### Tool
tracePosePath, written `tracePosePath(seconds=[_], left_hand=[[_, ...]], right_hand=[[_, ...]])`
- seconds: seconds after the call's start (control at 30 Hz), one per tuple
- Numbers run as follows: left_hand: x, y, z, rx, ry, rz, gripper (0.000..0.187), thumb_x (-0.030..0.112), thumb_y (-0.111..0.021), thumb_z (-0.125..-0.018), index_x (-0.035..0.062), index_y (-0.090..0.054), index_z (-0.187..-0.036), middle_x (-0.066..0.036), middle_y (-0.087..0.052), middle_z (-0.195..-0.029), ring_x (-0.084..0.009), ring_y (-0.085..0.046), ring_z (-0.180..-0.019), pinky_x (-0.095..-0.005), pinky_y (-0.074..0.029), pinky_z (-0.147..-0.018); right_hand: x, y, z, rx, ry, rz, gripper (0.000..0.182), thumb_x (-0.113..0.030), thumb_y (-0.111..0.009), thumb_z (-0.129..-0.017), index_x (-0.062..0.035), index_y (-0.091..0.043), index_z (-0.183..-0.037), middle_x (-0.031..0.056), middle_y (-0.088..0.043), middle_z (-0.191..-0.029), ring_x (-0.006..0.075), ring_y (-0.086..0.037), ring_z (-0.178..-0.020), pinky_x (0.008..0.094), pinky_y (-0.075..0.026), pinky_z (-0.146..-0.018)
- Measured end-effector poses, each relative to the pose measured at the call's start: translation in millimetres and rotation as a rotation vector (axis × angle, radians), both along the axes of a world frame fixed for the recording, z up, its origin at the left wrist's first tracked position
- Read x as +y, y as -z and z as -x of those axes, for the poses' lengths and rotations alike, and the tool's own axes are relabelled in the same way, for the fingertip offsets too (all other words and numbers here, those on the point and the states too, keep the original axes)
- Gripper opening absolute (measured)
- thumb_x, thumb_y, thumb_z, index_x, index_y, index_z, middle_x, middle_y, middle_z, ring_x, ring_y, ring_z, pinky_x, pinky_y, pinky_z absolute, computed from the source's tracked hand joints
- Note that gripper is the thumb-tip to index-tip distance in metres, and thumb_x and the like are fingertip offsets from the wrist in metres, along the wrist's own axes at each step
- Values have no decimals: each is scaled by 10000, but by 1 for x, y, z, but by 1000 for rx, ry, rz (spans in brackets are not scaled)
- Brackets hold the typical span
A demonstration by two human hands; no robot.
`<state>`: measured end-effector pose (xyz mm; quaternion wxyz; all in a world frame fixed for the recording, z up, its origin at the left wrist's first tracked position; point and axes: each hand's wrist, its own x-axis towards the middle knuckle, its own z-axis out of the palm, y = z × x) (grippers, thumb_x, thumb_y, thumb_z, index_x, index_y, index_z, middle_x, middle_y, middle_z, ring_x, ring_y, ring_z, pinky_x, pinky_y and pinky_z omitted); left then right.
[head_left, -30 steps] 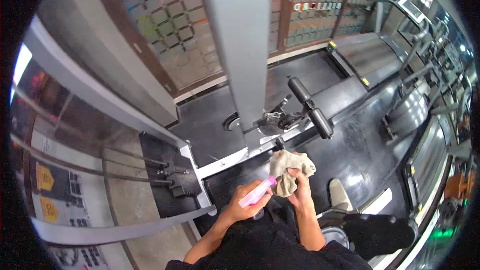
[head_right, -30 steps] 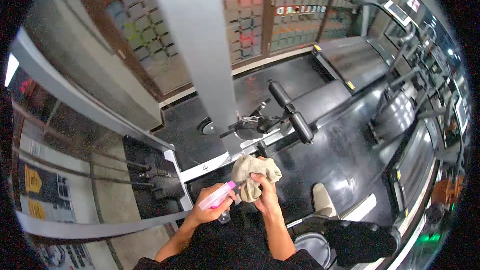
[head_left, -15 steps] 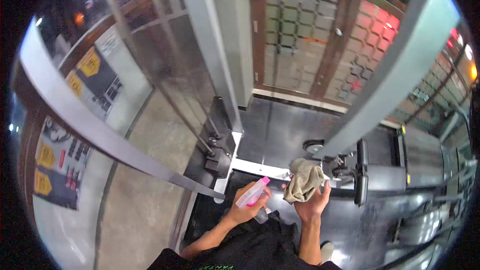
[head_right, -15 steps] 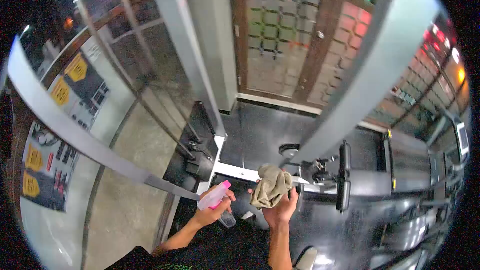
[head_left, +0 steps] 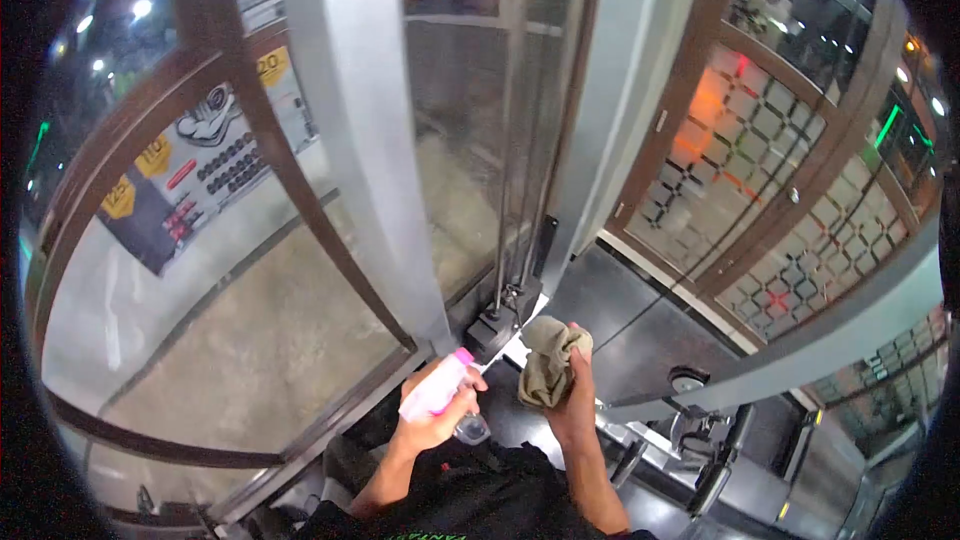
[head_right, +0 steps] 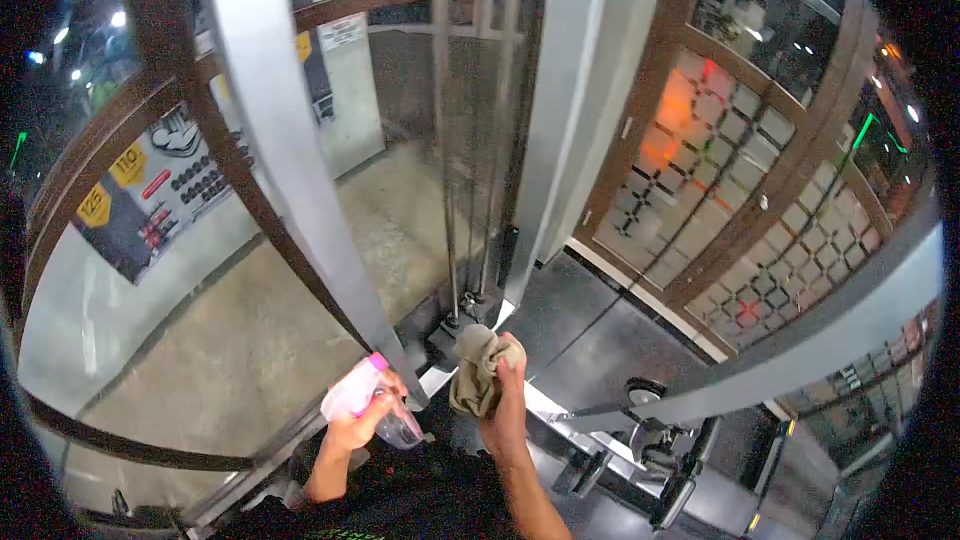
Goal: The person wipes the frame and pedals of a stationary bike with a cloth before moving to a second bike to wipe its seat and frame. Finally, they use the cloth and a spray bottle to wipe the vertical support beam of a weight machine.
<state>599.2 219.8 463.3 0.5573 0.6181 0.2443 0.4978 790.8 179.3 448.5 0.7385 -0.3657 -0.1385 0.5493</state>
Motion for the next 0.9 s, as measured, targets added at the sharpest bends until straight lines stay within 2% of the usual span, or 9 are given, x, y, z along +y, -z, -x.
tracePosePath(seconds=[0.13, 0.17, 0.27, 0.3, 0.43, 0.53, 0.57, 0.67, 0.9], left_hand=[[9, -4, 28, -186, -189, -12, 166, 41, -571, -894, -48, -552, -1033, -138, -618, -901, -159, -611, -676, -288, -512, -628], [11, -5, 34, -188, -215, -6, 153, 41, -566, -895, -45, -550, -1020, -136, -613, -905, -159, -608, -668, -282, -506, -630], [19, 1, 53, -152, -269, -15, 147, 47, -546, -900, -17, -518, -1029, -157, -593, -906, -183, -604, -653, -301, -498, -628], [21, 3, 59, -132, -282, -23, 153, 49, -539, -902, -5, -503, -1040, -168, -586, -904, -194, -603, -649, -314, -496, -626], [25, 5, 73, -152, -324, 5, 132, 41, -536, -899, -12, -515, -1018, -153, -589, -903, -176, -597, -647, -301, -491, -627], [25, 1, 79, -202, -356, 48, 96, 30, -527, -897, -29, -542, -972, -124, -598, -896, -140, -592, -654, -267, -483, -616], [26, 2, 83, -202, -357, 48, 95, 27, -527, -896, -28, -541, -972, -124, -597, -896, -138, -591, -651, -266, -483, -612], [29, 5, 95, -205, -368, 51, 90, 13, -526, -892, -24, -540, -973, -122, -595, -894, -135, -588, -639, -263, -482, -595], [41, 8, 105, -146, -370, 87, 105, 14, -547, -887, -34, -554, -980, -101, -606, -885, -125, -591, -633, -257, -488, -593]], right_hand=[[39, -28, 38, -169, -35, -92, 506, -231, -468, -963, -159, -262, -1419, 96, -409, -1345, 236, -455, -1192, 380, -393, -991], [45, -38, 49, -172, -31, -92, 532, -232, -480, -962, -132, -241, -1426, 126, -373, -1363, 240, -396, -1234, 367, -325, -1038], [73, -45, 69, -547, 18, -164, 535, -237, -469, -976, -162, -226, -1448, 98, -373, -1377, 231, -417, -1232, 371, -369, -1022], [82, -58, 78, -626, 65, -236, 553, -229, -482, -968, -51, -220, -1420, 175, -349, -1354, 254, -360, -1251, 348, -246, -1073], [109, -99, 116, -737, 224, -446, 580, -160, -533, -928, -9, -234, -1402, 175, -324, -1352, 245, -365, -1231, 357, -266, -1062], [141, -76, 133, -1285, 490, -589, 621, -43, -627, -802, -44, -324, -1343, 266, -294, -1387, 394, -356, -1251, 442, -272, -1060], [152, -54, 137, -1308, 594, -658, 599, 5, -647, -751, -65, -370, -1278, 291, -314, -1373, 456, -365, -1223, 477, -281, -1049], [157, -16, 142, -1324, 643, -725, 573, 31, -646, -729, -71, -387, -1230, 294, -352, -1349, 457, -377, -1221, 481, -289, -1044], [132, 89, 146, -1286, 473, -362, 536, -33, -587, -808, -25, -339, -1283, 282, -370, -1326, 425, -386, -1225, 470, -286, -1053]])
